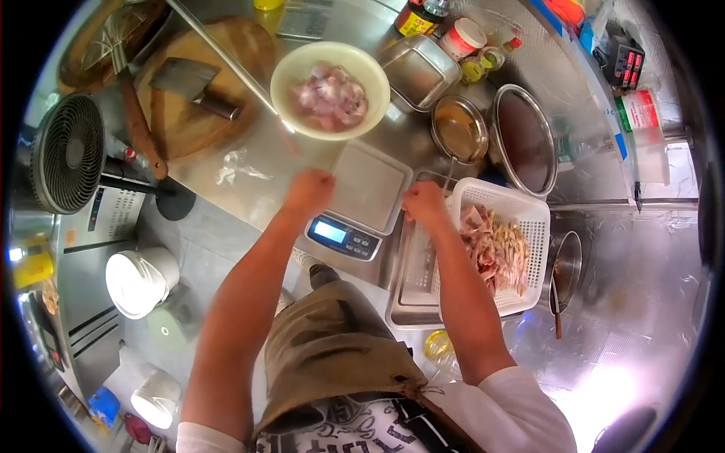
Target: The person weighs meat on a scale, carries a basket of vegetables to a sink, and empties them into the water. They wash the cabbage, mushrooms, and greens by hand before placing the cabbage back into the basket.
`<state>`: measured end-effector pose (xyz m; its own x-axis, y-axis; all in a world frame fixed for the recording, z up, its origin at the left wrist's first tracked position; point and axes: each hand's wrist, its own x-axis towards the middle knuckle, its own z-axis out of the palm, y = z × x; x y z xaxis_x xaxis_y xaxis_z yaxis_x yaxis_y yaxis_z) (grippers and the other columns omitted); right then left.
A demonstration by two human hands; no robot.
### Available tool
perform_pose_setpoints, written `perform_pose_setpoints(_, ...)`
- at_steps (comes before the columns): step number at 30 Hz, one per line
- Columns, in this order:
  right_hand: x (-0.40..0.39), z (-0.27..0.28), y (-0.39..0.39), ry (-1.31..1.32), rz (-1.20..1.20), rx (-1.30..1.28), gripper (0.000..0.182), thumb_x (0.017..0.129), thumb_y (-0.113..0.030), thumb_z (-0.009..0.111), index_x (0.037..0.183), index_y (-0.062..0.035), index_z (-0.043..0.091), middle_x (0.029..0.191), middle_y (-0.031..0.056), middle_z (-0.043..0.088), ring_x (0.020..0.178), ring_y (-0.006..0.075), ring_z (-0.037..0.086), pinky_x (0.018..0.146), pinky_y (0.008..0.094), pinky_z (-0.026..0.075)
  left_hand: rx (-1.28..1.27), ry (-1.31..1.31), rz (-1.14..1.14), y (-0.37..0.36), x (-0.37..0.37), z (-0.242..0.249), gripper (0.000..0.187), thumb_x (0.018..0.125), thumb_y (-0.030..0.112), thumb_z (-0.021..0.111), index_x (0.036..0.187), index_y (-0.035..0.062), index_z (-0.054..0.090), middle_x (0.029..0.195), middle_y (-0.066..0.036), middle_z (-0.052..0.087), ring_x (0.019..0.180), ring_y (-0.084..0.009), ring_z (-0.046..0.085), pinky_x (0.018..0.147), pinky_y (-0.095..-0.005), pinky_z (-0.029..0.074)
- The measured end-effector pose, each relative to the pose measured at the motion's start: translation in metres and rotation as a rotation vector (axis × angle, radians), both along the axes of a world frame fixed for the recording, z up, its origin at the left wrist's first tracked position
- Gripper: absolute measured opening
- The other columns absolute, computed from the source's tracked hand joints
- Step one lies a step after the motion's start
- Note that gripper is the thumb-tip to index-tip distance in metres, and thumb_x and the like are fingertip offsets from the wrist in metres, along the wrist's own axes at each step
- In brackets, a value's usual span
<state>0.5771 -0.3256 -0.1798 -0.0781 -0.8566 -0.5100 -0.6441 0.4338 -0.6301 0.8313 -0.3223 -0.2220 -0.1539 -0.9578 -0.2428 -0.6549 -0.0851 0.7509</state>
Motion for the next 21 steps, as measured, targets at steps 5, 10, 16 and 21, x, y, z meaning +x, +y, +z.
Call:
perform_pose_setpoints(5, -0.003, -0.004, 0.006, 0.000, 0.040, -0.004, 0.025, 0.082, -0.012, 0.056, 0.066, 0.0065, 0.060, 0.057, 0.0109, 0.061, 0.048, 0.0201, 0.063, 0.046, 0.0318, 0.049, 0.058, 0.180, 0.077, 0.011, 0.003, -0.002, 0.028, 0.085, 0.025, 0.048, 0.079, 0.0015, 0.063, 0.077, -0.023, 0.060, 0.076, -0.0413, 0.059, 0.069, -0.0467, 0.046)
perform_pose_setpoints(10, 0.001, -0.003, 0.008, -0.020, -0.030, 0.015, 0.026, 0.084, -0.015, 0.057, 0.068, 0.0066, 0.061, 0.057, 0.0120, 0.060, 0.047, 0.0205, 0.062, 0.048, 0.0319, 0.049, 0.123, 0.194, 0.137, 0.013, 0.000, 0.013, 0.029, 0.086, 0.027, 0.048, 0.079, 0.0020, 0.062, 0.076, -0.022, 0.060, 0.076, -0.0406, 0.059, 0.069, -0.0455, 0.046)
perform_pose_setpoints(16, 0.012, 0.014, 0.055, 0.042, -0.028, -0.340, 0.019, 0.085, -0.018, 0.060, 0.083, 0.0012, 0.063, 0.067, 0.0123, 0.063, 0.059, 0.0199, 0.063, 0.058, 0.0333, 0.049, -0.107, 0.231, 0.222, 0.042, 0.016, 0.001, 0.036, 0.090, 0.029, 0.049, 0.074, -0.0006, 0.062, 0.072, -0.017, 0.064, 0.072, -0.0341, 0.061, 0.067, -0.0393, 0.047)
perform_pose_setpoints(21, 0.034, 0.017, 0.146, -0.114, 0.312, -0.251, 0.022, 0.085, -0.024, 0.060, 0.088, -0.0019, 0.061, 0.079, 0.0147, 0.066, 0.074, 0.0330, 0.064, 0.066, 0.0417, 0.050, 0.211, 0.174, 0.476, 0.160, 0.093, 0.028, 0.039, 0.087, 0.028, 0.060, 0.063, -0.0021, 0.062, 0.061, -0.012, 0.062, 0.055, -0.0157, 0.057, 0.056, -0.0322, 0.046)
